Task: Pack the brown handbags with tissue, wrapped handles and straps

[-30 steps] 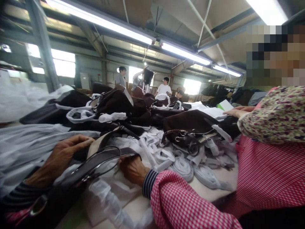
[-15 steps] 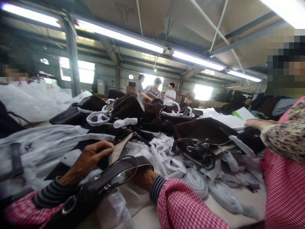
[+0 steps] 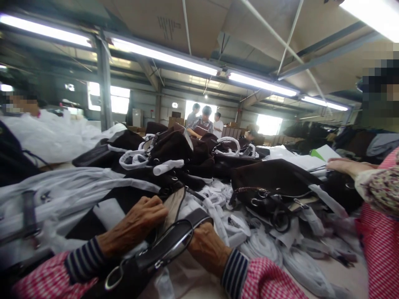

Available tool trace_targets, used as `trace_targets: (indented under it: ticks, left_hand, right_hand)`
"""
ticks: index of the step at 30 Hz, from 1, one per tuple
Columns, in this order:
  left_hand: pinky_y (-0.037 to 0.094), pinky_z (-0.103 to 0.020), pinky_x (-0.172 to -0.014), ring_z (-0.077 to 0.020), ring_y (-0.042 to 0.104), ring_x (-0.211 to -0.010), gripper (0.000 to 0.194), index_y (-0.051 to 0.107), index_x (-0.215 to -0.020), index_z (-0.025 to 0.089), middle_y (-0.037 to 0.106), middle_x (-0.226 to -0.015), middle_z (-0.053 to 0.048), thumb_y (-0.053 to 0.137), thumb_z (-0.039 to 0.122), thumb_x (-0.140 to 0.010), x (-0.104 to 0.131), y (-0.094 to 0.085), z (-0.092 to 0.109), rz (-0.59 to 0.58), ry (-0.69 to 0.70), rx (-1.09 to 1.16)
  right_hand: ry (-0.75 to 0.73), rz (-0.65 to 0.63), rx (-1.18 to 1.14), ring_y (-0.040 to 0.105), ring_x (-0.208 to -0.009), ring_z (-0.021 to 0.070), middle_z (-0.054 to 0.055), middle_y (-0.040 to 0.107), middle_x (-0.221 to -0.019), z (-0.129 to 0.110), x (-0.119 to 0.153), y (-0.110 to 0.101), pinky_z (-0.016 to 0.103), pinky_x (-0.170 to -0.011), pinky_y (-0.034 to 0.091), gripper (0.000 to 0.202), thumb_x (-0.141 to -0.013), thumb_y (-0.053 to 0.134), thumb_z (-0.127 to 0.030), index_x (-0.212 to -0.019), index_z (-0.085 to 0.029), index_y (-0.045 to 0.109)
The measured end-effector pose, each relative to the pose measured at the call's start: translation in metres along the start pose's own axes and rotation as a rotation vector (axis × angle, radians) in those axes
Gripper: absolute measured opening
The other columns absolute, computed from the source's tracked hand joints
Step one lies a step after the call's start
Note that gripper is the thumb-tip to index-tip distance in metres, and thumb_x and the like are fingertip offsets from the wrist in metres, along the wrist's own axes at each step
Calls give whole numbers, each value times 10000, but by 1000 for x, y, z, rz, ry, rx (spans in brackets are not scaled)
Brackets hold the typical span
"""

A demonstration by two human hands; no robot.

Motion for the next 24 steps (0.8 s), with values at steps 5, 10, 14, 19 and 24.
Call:
trace_targets:
  ticks: [5, 10, 14, 19, 24]
  left_hand:
    - [279, -399, -868, -245, 476, -1182, 112, 536, -988, 203, 650, -1101, -33, 472, 137, -1052, -7, 3, 8, -59, 125, 29]
    - [270, -405, -831, -228, 483, -938, 115, 527, -963, 202, 637, -940, 5, 473, 155, -1052, -10, 7, 8, -67, 133, -16]
    - [269, -407, -816, -240, 477, -949, 83, 549, -1002, 212, 628, -969, -6, 512, 144, -1033, -7, 7, 11, -25, 144, -114]
    - [305, -383, -781, -233, 501, -952, 129, 556, -1093, 226, 611, -1044, -11, 512, 123, -1028, 2, 6, 7, 17, 88, -104]
    - [344, -378, -805, -231, 537, -985, 143, 557, -1142, 218, 637, -1098, -22, 490, 142, -1041, 7, 7, 7, 21, 71, -72]
  right_hand:
    - [217, -23, -218, 633, -722, 151, 68, 695, -882, 17, 27, -20, 242, -620, 445, 245, -968, 430, -54, -942, -159, 650]
    - [685, 143, -757, 584, -565, 109, 1, 632, -651, 59, 48, -49, 218, -570, 429, 226, -960, 572, -284, -786, -163, 653]
    - [904, 180, -1164, 521, -434, 86, -7, 637, -585, 80, 16, -36, 188, -418, 344, 208, -853, 671, -343, -828, -137, 662]
    - [966, -105, -1221, 541, -418, 86, -37, 646, -573, 82, -50, 12, 158, -382, 350, 192, -755, 691, -127, -920, -155, 596]
    - [975, -263, -1151, 493, -388, 88, -46, 561, -460, 85, -80, 51, 162, -366, 308, 228, -705, 697, -61, -694, -184, 505]
Point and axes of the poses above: each hand's wrist, its own x-axis away from the middle knuckle, its own y-axis out of the palm, z = x × y, the point moved 9 cm from there along -x, towards the middle knuckle
